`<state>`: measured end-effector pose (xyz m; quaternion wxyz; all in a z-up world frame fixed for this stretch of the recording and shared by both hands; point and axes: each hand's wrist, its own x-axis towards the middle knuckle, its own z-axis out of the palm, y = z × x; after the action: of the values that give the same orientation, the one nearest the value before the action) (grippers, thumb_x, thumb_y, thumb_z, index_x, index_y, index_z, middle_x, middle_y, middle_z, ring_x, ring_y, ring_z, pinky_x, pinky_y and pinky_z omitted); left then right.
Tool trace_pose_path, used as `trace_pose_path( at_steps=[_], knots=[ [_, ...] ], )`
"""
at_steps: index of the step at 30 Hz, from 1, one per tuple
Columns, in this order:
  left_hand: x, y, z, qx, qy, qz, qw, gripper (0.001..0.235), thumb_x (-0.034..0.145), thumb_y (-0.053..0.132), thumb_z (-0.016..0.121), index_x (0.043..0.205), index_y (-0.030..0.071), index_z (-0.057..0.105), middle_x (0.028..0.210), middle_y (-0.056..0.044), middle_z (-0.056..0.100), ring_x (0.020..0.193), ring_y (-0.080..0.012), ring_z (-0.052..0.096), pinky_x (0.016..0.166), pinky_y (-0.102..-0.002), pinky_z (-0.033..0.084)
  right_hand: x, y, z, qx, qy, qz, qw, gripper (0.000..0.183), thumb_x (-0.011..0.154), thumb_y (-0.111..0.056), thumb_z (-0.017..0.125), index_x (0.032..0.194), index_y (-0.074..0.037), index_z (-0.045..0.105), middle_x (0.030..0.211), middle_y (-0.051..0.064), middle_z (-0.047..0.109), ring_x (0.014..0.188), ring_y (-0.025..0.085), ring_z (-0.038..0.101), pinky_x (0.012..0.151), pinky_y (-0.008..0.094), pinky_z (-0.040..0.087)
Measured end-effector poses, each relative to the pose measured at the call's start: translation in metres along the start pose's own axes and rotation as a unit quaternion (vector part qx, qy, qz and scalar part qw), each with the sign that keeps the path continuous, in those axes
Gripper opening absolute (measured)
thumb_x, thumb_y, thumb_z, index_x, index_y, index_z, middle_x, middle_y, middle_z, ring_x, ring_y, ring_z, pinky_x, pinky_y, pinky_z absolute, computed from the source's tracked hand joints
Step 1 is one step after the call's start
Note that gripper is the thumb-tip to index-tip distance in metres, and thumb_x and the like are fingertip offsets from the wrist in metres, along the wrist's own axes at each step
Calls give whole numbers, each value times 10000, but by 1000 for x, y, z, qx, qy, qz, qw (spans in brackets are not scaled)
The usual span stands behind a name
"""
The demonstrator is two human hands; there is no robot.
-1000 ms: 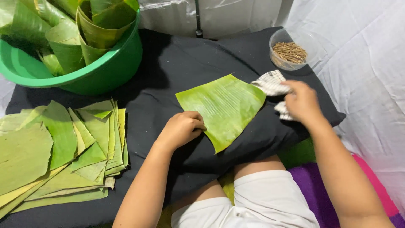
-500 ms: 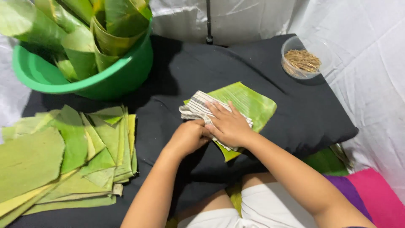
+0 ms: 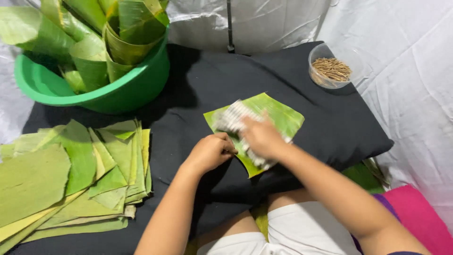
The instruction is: Cleaning banana leaves with a cloth and rolling them into cone shapes secured with small sticks.
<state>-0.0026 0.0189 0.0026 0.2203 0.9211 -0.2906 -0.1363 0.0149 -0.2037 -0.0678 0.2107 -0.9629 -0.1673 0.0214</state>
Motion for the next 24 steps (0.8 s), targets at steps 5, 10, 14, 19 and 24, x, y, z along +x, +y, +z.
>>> trace_pose_path(
  at_steps=[5, 10, 14, 19, 24],
  knots=[
    [2, -3, 0, 8, -18, -8, 1000, 141, 819, 216, 776, 947, 178, 823, 974, -48, 716, 956, -296, 711, 830, -405, 590, -30, -40, -20, 3, -64, -28, 998, 601, 1069, -427, 361, 1585, -119, 345, 1664, 183, 283, 1551, 348, 228, 1247, 585, 116],
    [0, 11, -7, -15, -17, -24, 999, 154, 828, 179, 760, 965, 146, 821, 1005, -46, 729, 974, -302, 713, 847, -405, 583, -30, 12, -41, -75, -5, 50, 996, 640, 1064, -414, 439, 1587, -49, 374, 1639, 310, 276, 1544, 436, 226, 1239, 587, 136],
    [-8, 22, -15, -28, 1, -1, 1000, 130, 868, 125, 716, 978, 108, 782, 1082, -53, 735, 1094, -304, 684, 932, -420, 573, -37, 65, -57, -54, 32, 93, 994, 525, 1058, -271, 400, 1549, -91, 448, 1646, 188, 348, 1539, 328, 296, 1232, 550, 203],
    [-9, 13, -13, -154, 148, 36, 976, 122, 953, 102, 648, 1051, 101, 720, 1023, -102, 784, 1030, -320, 731, 910, -431, 584, -68, 94, -104, 42, 214, 157, 963, 363, 1012, -265, 521, 1326, -233, 699, 1083, 128, 749, 1072, 364, 686, 911, 524, 534],
    [-1, -8, 3, -296, 399, 67, 865, 156, 984, -9, 547, 1132, 41, 543, 978, -71, 723, 762, -110, 639, 682, -236, 503, -95, 83, -168, 44, 331, 141, 932, 388, 1020, -63, 598, 1389, -12, 705, 816, 157, 679, 635, 262, 561, 573, 371, 440]
  ],
)
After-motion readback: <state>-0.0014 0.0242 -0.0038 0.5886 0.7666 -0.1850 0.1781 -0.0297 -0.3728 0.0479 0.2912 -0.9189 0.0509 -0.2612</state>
